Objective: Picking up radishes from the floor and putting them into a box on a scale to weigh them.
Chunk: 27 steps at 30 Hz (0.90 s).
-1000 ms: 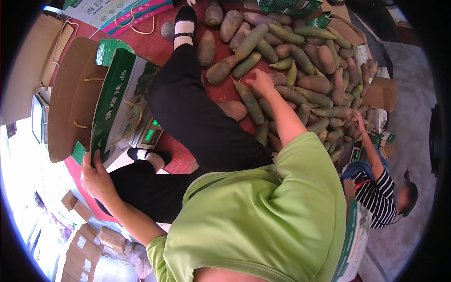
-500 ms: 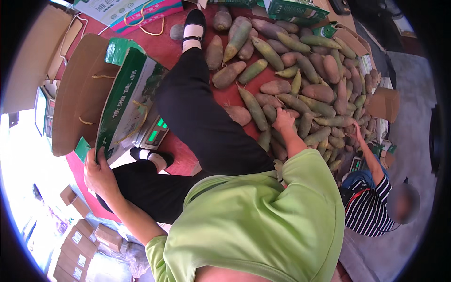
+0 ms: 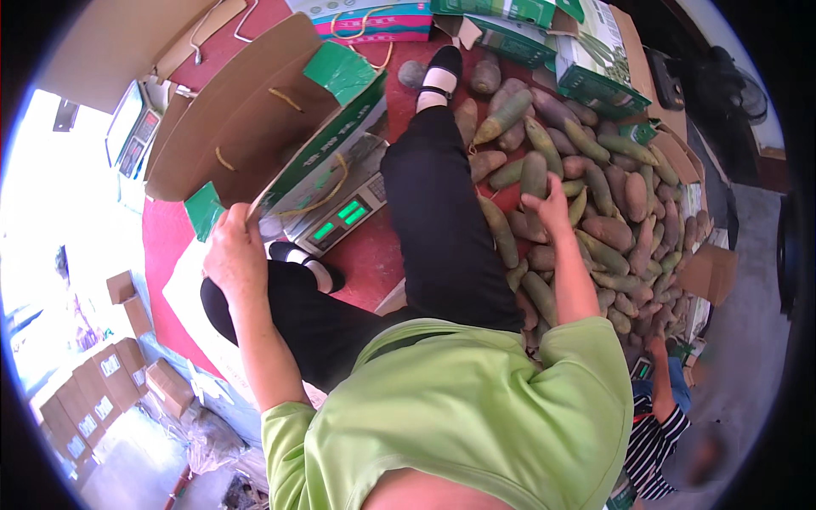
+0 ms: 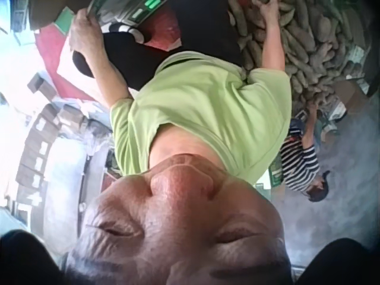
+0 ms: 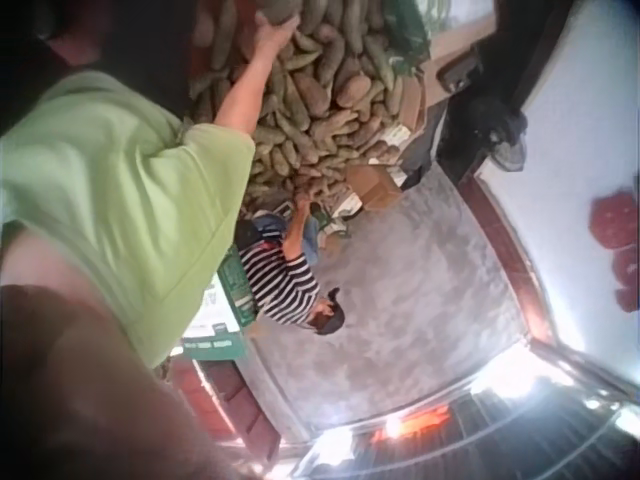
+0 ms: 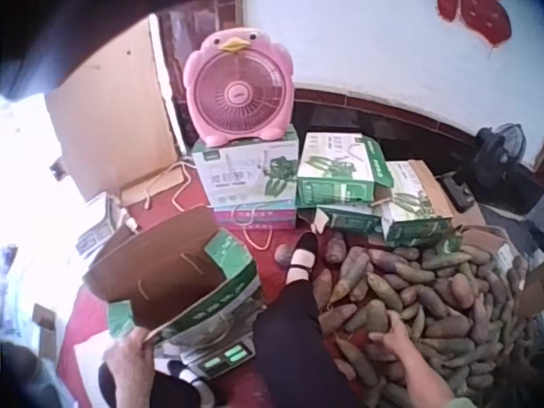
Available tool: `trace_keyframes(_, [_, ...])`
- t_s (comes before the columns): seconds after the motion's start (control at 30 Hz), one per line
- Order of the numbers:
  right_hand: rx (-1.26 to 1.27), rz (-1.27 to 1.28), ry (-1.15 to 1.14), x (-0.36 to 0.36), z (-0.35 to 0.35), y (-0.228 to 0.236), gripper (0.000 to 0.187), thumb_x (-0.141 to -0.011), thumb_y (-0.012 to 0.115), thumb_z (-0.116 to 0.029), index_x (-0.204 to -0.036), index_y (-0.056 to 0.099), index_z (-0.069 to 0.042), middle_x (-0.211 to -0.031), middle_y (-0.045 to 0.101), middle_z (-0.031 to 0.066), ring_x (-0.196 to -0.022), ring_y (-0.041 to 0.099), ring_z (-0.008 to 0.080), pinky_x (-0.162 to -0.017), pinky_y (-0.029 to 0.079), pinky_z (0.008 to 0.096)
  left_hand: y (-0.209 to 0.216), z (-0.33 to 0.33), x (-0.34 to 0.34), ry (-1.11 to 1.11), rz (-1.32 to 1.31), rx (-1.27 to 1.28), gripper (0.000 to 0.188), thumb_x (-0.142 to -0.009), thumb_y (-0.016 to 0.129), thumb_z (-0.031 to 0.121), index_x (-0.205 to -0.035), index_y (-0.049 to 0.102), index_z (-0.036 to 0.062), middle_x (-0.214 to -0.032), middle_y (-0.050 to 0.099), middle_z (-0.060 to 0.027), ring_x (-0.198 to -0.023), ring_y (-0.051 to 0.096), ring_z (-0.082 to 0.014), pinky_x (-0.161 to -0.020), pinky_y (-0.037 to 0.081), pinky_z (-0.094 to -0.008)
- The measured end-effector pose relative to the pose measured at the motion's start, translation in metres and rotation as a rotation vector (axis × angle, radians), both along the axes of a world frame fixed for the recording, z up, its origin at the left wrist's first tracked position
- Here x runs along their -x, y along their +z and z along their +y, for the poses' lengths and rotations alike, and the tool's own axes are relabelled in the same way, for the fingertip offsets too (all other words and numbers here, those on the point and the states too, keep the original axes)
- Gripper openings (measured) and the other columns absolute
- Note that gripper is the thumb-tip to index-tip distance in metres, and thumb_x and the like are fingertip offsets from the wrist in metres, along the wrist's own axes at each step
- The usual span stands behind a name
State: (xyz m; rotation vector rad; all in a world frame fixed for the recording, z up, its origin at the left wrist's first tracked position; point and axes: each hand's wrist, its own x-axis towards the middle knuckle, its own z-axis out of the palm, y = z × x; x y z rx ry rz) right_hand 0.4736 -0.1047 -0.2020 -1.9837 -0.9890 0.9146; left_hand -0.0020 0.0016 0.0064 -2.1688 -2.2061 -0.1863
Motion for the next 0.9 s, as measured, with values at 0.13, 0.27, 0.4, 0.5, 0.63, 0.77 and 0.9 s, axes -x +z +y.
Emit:
trace_keyframes(0.13, [-0.353,0.098,0.187,0.05,0.085,0.102,0.069,-0.067,0.075,-0.001,-0.128,0.043,0.001,-0.121,0.055,0.0113,-0.112,0.052,0.0199,-0.097,0.041,0.0323,-0.004,-0.003,0.004,-0.015,0.029,-0.047,0.004,-0.083,0.058,0.017,-0.085,0.06,0.0126,-0.081,0.063,-0.0057,-0.081,0.062,-0.0287,-0.064,0.048,-0.0408])
trace_keyframes(0.27, [-0.605,0.087,0.385,0.113,0.141,0.205,0.068,-0.068,0.075,-0.002,-0.129,0.043,0.001,-0.12,0.055,0.0111,-0.112,0.052,0.0179,-0.097,0.041,0.0322,-0.001,-0.002,-0.001,-0.014,0.049,-0.037,0.005,-0.083,0.059,0.018,-0.083,0.059,0.0123,-0.08,0.062,-0.005,-0.08,0.062,-0.0281,-0.065,0.048,-0.04])
trace_keyframes(0.4, [-0.802,-0.051,0.67,0.181,0.183,0.266,0.055,-0.071,0.075,-0.012,-0.122,0.053,-0.008,-0.113,0.061,0.0065,-0.107,0.058,0.0205,-0.094,0.044,0.0365,-0.001,-0.005,0.003,-0.016,0.062,-0.057,0.008,-0.084,0.059,0.02,-0.083,0.058,0.012,-0.08,0.062,-0.0047,-0.079,0.063,-0.0284,-0.065,0.048,-0.0403])
trace_keyframes(0.5, [-0.901,-0.368,0.76,0.236,0.202,0.286,0.055,-0.071,0.074,-0.01,-0.121,0.052,-0.007,-0.109,0.06,0.0074,-0.1,0.058,0.0204,-0.084,0.048,0.0339,-0.001,-0.004,0.003,0.01,0.06,-0.048,0.008,-0.084,0.059,0.02,-0.083,0.058,0.0121,-0.08,0.062,-0.0047,-0.079,0.063,-0.0284,-0.065,0.048,-0.0409])
trace_keyframes(0.63, [-0.695,-0.658,0.958,0.299,0.223,0.269,0.052,-0.067,0.076,-0.023,-0.115,0.058,-0.013,-0.106,0.065,0.0082,-0.101,0.061,0.0273,-0.086,0.047,0.041,-0.005,-0.002,0.006,-0.049,0.05,-0.089,0.008,-0.084,0.058,0.021,-0.084,0.058,0.0132,-0.08,0.062,-0.0053,-0.078,0.062,-0.0298,-0.063,0.048,-0.0425])
trace_keyframes(0.77, [-0.428,-0.78,1.171,0.349,0.218,0.246,0.043,-0.071,0.068,-0.02,-0.113,0.06,-0.015,-0.105,0.065,0.0086,-0.103,0.06,0.0273,-0.081,0.046,0.0499,-0.002,-0.003,0.005,-0.036,0.025,-0.046,0.011,-0.086,0.057,0.024,-0.086,0.059,0.0126,-0.083,0.063,-0.0074,-0.078,0.062,-0.032,-0.061,0.047,-0.0444])
trace_keyframes(0.9, [-0.198,-0.639,1.287,0.362,0.216,0.213,0.033,-0.075,0.06,-0.015,-0.108,0.064,-0.012,-0.103,0.067,0.0099,-0.099,0.063,0.0275,-0.081,0.048,0.0459,-0.005,-0.005,0.002,-0.08,-0.008,-0.052,0.01,-0.086,0.057,0.022,-0.087,0.058,0.0122,-0.085,0.063,-0.0074,-0.079,0.061,-0.0328,-0.062,0.046,-0.045])
